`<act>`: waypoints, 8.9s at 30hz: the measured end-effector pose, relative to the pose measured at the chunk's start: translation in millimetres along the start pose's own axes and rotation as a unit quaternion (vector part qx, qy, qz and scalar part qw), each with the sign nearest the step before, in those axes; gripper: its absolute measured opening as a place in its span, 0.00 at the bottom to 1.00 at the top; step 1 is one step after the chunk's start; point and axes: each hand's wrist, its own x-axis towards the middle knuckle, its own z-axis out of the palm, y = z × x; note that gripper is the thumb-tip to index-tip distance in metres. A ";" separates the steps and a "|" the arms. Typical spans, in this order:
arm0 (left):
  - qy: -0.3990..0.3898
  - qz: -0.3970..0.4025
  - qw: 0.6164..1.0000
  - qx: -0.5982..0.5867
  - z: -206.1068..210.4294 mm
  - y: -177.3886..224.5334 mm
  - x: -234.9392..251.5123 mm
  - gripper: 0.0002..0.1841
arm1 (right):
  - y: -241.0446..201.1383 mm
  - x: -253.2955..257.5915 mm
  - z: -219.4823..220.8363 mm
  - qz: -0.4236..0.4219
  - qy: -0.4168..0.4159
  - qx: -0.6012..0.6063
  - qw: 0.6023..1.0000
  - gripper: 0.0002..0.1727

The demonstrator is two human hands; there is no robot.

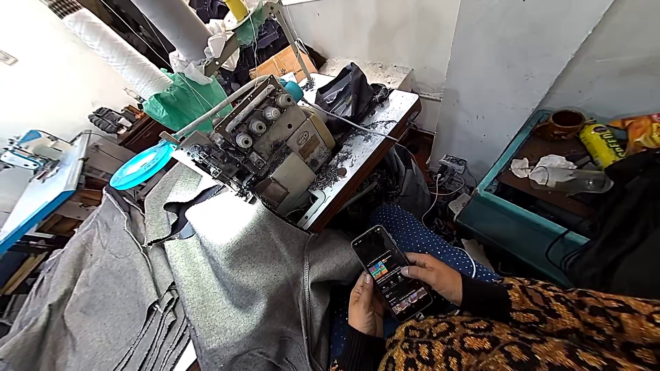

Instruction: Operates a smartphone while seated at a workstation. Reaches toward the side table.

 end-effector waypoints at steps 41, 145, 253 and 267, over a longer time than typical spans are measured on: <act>0.000 -0.006 1.000 0.004 3.0 0.6 -0.3 0.20 | -20.3 38.7 -0.1 -0.069 0.091 -0.040 0.993 0.20; -0.004 -0.007 1.000 0.004 1.0 -1.2 2.1 0.20 | -21.0 43.9 -0.2 -0.047 0.102 0.024 0.993 0.09; 0.004 -0.009 1.000 0.006 2.3 -0.6 1.7 0.20 | -15.0 44.7 -2.8 -0.091 0.128 -0.061 0.986 0.18; 0.004 -0.009 1.000 0.002 2.1 -1.2 1.5 0.20 | -13.0 44.4 -3.2 -0.094 0.127 -0.064 0.985 0.17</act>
